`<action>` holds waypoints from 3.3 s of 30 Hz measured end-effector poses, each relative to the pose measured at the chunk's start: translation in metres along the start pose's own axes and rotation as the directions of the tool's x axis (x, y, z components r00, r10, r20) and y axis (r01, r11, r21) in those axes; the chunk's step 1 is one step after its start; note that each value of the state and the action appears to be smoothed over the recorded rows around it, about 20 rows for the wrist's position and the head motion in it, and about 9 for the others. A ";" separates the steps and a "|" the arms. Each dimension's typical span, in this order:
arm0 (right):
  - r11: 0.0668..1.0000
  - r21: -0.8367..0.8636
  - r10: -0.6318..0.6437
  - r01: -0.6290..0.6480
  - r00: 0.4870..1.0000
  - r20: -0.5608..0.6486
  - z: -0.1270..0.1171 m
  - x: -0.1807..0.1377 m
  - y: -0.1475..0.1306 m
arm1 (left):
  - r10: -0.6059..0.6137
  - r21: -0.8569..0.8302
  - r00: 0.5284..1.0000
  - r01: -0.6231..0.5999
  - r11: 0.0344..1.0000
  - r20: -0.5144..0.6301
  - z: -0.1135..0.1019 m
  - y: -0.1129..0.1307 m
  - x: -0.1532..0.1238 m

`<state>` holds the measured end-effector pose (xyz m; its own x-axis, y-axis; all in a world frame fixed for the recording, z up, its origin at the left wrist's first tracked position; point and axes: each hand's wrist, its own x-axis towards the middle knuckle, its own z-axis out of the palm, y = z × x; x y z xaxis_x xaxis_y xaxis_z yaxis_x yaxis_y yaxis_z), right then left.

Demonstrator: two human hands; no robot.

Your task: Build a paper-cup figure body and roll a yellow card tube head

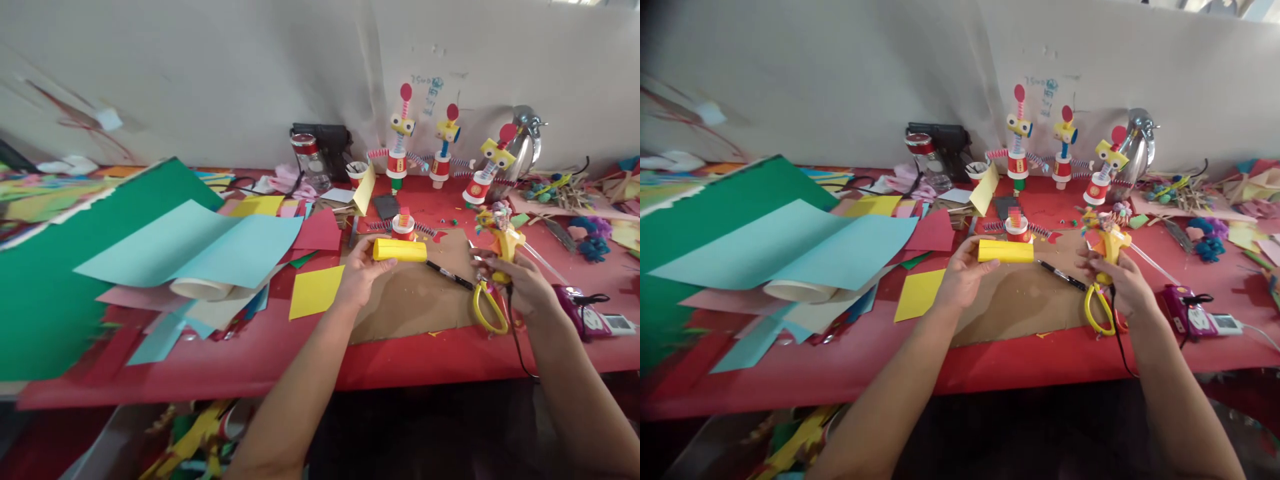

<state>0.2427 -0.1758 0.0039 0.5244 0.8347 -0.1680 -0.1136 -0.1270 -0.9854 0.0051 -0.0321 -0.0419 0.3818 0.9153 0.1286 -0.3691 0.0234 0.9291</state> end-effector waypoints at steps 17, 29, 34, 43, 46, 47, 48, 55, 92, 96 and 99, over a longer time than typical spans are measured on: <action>0.792 -0.247 -0.511 0.558 0.828 0.230 0.067 -0.071 0.046 | 0.172 0.259 0.985 -0.165 0.952 -0.006 0.005 0.002 -0.009; 0.723 -0.306 -0.552 0.619 0.784 0.283 0.071 -0.069 0.047 | 0.226 0.335 0.971 -0.240 0.911 0.079 0.004 0.002 -0.013; 0.683 -0.360 -0.570 0.635 0.772 0.280 0.070 -0.069 0.048 | 0.238 0.339 0.968 -0.250 0.907 0.079 0.005 0.003 -0.013; 0.730 -0.315 -0.551 0.606 0.795 0.254 0.070 -0.068 0.047 | 0.224 0.316 0.973 -0.230 0.921 0.053 0.005 0.000 -0.013; 0.744 -0.301 -0.544 0.596 0.803 0.245 0.070 -0.067 0.046 | 0.231 0.310 0.972 -0.232 0.922 0.041 0.004 -0.002 -0.013; 0.749 -0.300 -0.538 0.591 0.806 0.246 0.070 -0.067 0.046 | 0.233 0.309 0.972 -0.231 0.923 0.031 0.004 -0.002 -0.013; 0.753 -0.297 -0.533 0.587 0.809 0.246 0.070 -0.067 0.046 | 0.233 0.307 0.972 -0.229 0.924 0.022 0.004 -0.002 -0.013; 0.800 -0.287 -0.484 0.528 0.849 0.211 0.066 -0.064 0.047 | 0.204 0.281 0.979 -0.197 0.939 0.002 0.006 0.000 -0.015; 0.856 -0.231 -0.444 0.463 0.886 0.132 0.056 -0.055 0.054 | 0.279 0.248 0.960 -0.272 0.930 0.008 0.004 -0.001 -0.014; 0.864 -0.216 -0.443 0.455 0.890 0.105 0.054 -0.052 0.058 | 0.287 0.244 0.958 -0.279 0.929 0.003 0.004 0.000 -0.014; 0.860 -0.225 -0.451 0.457 0.889 0.083 0.053 -0.050 0.059 | 0.295 0.229 0.955 -0.286 0.930 -0.006 0.003 -0.001 -0.013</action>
<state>0.1647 -0.1964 -0.0441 0.4473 0.8435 0.2973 0.3319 0.1521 -0.9310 0.0028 -0.0455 -0.0436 0.2505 0.8840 0.3947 -0.2581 -0.3320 0.9073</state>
